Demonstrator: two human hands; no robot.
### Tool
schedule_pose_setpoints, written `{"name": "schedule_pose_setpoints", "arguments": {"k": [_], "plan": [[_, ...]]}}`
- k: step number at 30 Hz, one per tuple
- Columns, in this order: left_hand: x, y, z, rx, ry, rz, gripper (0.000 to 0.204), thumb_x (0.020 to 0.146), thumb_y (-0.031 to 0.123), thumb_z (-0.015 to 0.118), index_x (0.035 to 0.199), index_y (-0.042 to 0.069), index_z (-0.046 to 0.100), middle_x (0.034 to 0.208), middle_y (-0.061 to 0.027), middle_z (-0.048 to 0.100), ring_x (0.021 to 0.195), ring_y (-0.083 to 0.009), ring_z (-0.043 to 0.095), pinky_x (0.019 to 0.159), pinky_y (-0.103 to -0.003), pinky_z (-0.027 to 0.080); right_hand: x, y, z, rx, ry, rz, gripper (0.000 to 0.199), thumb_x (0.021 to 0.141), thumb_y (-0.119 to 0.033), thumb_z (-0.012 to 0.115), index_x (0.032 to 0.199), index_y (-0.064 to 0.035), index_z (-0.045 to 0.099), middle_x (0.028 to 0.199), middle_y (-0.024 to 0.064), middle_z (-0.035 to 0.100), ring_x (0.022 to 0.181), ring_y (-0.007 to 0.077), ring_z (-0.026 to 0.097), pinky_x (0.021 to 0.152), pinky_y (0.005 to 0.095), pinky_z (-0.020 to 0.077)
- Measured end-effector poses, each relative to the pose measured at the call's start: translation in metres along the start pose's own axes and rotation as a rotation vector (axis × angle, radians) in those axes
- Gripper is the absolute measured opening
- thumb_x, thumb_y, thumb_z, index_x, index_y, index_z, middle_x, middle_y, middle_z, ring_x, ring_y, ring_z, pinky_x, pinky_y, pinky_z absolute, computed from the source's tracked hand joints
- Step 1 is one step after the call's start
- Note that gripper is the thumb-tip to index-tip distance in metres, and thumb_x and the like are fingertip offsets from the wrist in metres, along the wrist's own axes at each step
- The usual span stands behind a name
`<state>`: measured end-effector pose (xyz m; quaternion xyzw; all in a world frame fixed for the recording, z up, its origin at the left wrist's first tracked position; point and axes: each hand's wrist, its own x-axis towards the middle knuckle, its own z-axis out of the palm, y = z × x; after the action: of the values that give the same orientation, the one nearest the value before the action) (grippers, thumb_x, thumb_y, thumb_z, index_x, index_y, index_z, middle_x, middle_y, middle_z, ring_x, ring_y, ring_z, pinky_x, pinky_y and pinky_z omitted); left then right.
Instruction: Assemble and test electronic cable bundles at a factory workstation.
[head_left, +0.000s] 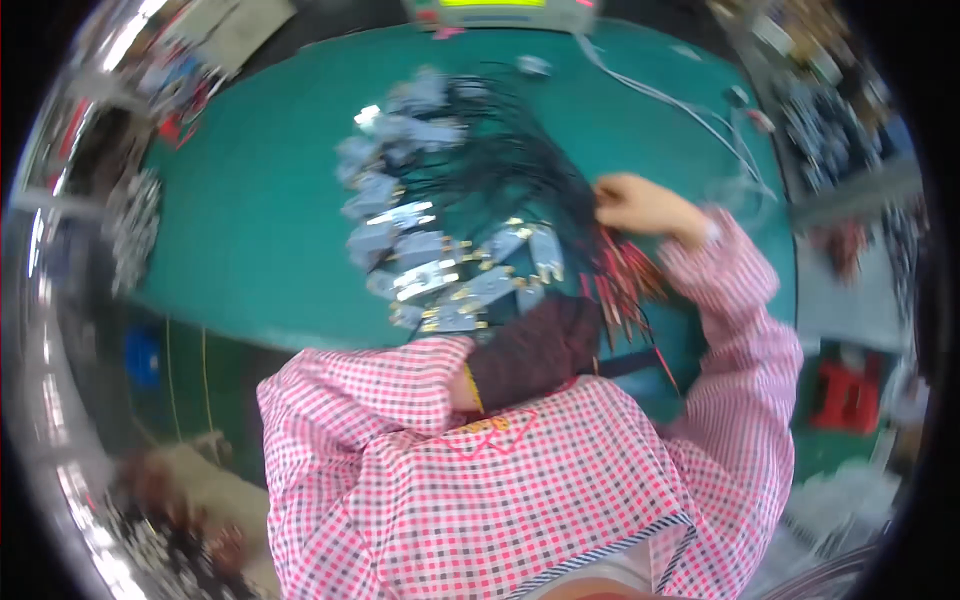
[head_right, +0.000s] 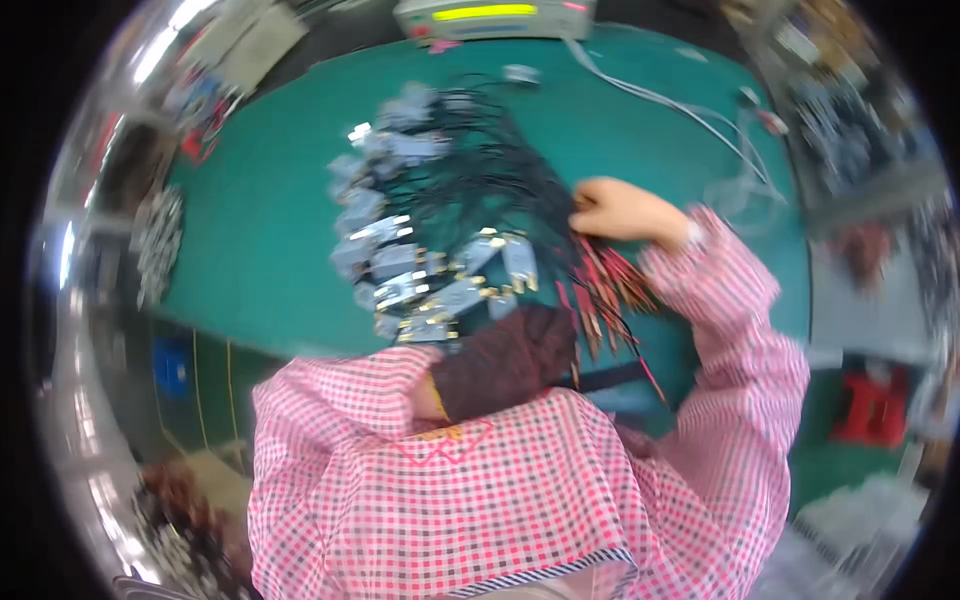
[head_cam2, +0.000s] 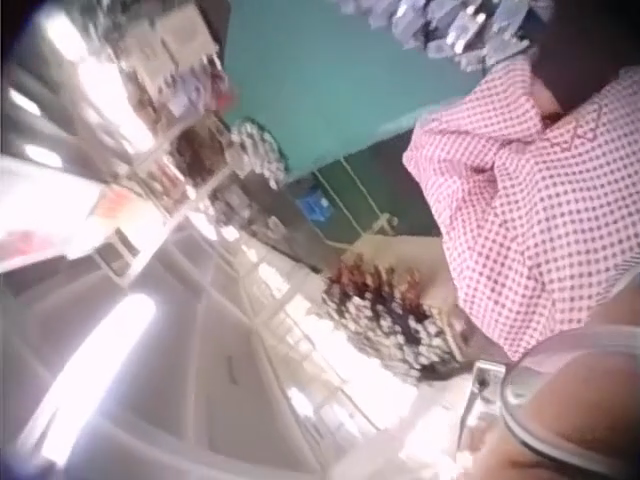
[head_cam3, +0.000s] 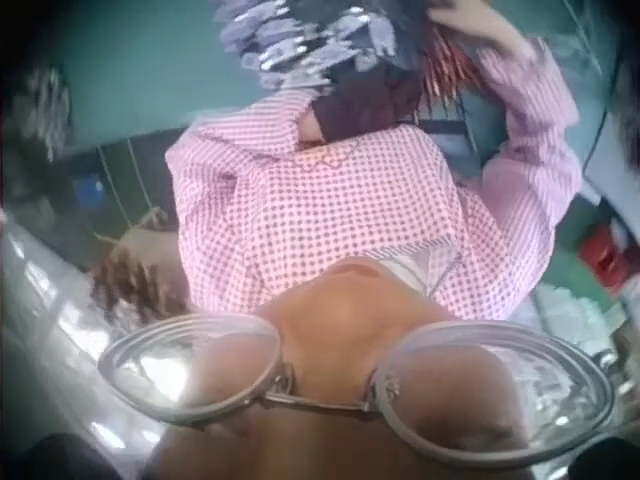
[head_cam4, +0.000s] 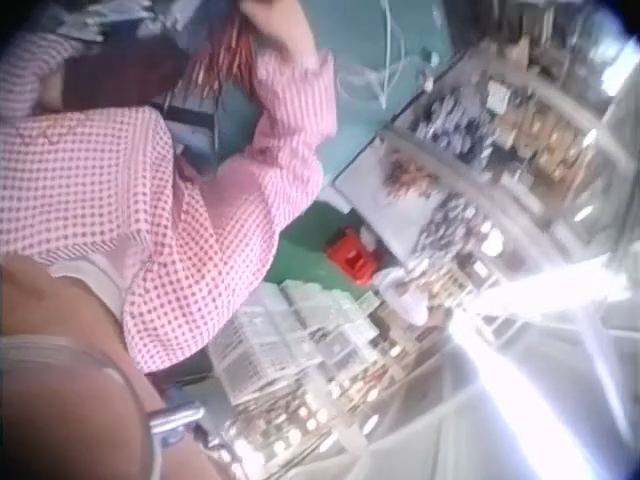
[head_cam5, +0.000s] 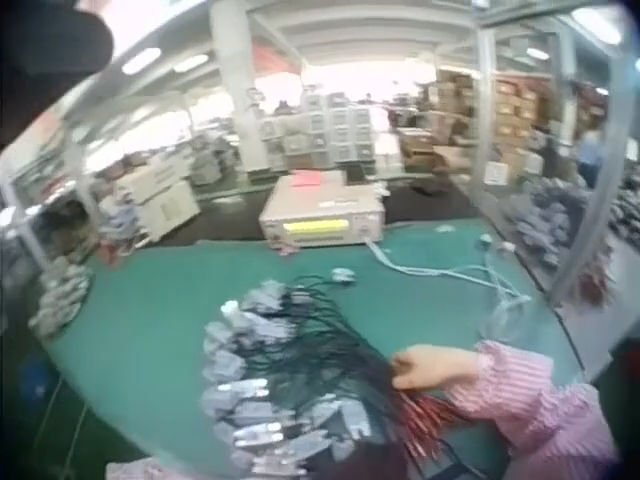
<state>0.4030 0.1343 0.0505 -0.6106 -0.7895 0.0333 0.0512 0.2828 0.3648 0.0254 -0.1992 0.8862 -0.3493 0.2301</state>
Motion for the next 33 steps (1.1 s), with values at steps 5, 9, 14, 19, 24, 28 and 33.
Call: {"name": "schedule_pose_setpoints", "arguments": {"k": [5,9,14,19,24,28,33], "plan": [[-0.013,0.031,0.008,0.435,-0.189,-0.080,0.035,0.076,0.021,0.048,0.098,-0.003,0.057,0.098,-0.0206,0.052,0.085,-0.0290,0.051,0.073,-0.040,0.043,-0.018,-0.001,0.021,0.405,0.148,0.091,0.015,0.073,-0.004,0.059,0.085,0.0002,0.050,0.070,-0.0027,0.043,0.063,0.0073,0.040,0.055,0.0242,0.0361],[-0.037,0.041,0.063,0.145,0.050,-0.499,0.035,0.075,0.021,0.052,0.099,-0.005,0.056,0.092,-0.0227,0.054,0.076,-0.0263,0.055,0.058,-0.037,0.044,-0.009,-0.010,0.037,0.343,0.205,0.082,0.019,0.072,-0.001,0.059,0.089,0.0037,0.052,0.072,-0.0012,0.047,0.063,0.0066,0.045,0.055,0.0227,0.0383],[-0.046,0.014,-0.008,0.524,0.055,-0.783,0.036,0.083,0.030,0.050,0.098,-0.002,0.057,0.083,-0.0175,0.056,0.064,-0.0241,0.057,0.046,-0.040,0.042,0.005,-0.049,0.050,0.193,0.188,0.140,0.013,0.070,-0.002,0.058,0.079,0.0039,0.050,0.063,0.0002,0.044,0.058,0.0083,0.044,0.050,0.0257,0.0364],[-0.033,0.014,0.001,-0.753,0.262,-1.117,0.052,0.088,0.041,0.049,0.122,0.002,0.044,0.104,-0.0207,0.057,0.079,-0.0357,0.062,0.067,-0.045,0.049,0.028,-0.035,0.059,0.290,0.078,0.119,0.024,0.070,0.002,0.050,0.093,0.0062,0.057,0.073,0.0019,0.056,0.064,0.0101,0.051,0.056,0.0233,0.0392],[-0.030,0.014,0.040,-1.699,0.919,-0.972,0.044,0.085,0.035,0.057,0.111,0.001,0.053,0.101,-0.0200,0.058,0.092,-0.0368,0.059,0.080,-0.044,0.046,0.025,-0.071,0.053,0.606,0.066,0.155,0.027,0.066,0.007,0.045,0.091,0.0063,0.056,0.074,0.0051,0.059,0.063,0.0124,0.053,0.055,0.0238,0.0386],[-0.030,0.014,0.037,-1.758,1.094,-0.810,0.040,0.086,0.033,0.058,0.108,0.001,0.057,0.096,-0.0121,0.062,0.089,-0.0226,0.060,0.076,-0.036,0.047,0.022,-0.083,0.054,0.738,0.019,0.129,0.039,0.064,0.010,0.040,0.099,0.0068,0.057,0.085,0.0090,0.064,0.069,0.0151,0.059,0.061,0.0238,0.0440],[-0.006,-0.001,0.054,-2.580,1.094,-0.343,0.043,0.087,0.041,0.060,0.110,0.005,0.055,0.087,-0.0029,0.060,0.076,-0.0094,0.055,0.067,-0.028,0.047,0.018,-0.095,0.047,0.804,-0.019,0.082,0.046,0.067,0.011,0.040,0.110,0.0064,0.054,0.095,0.0099,0.065,0.076,0.0158,0.062,0.068,0.0241,0.0481]]}}
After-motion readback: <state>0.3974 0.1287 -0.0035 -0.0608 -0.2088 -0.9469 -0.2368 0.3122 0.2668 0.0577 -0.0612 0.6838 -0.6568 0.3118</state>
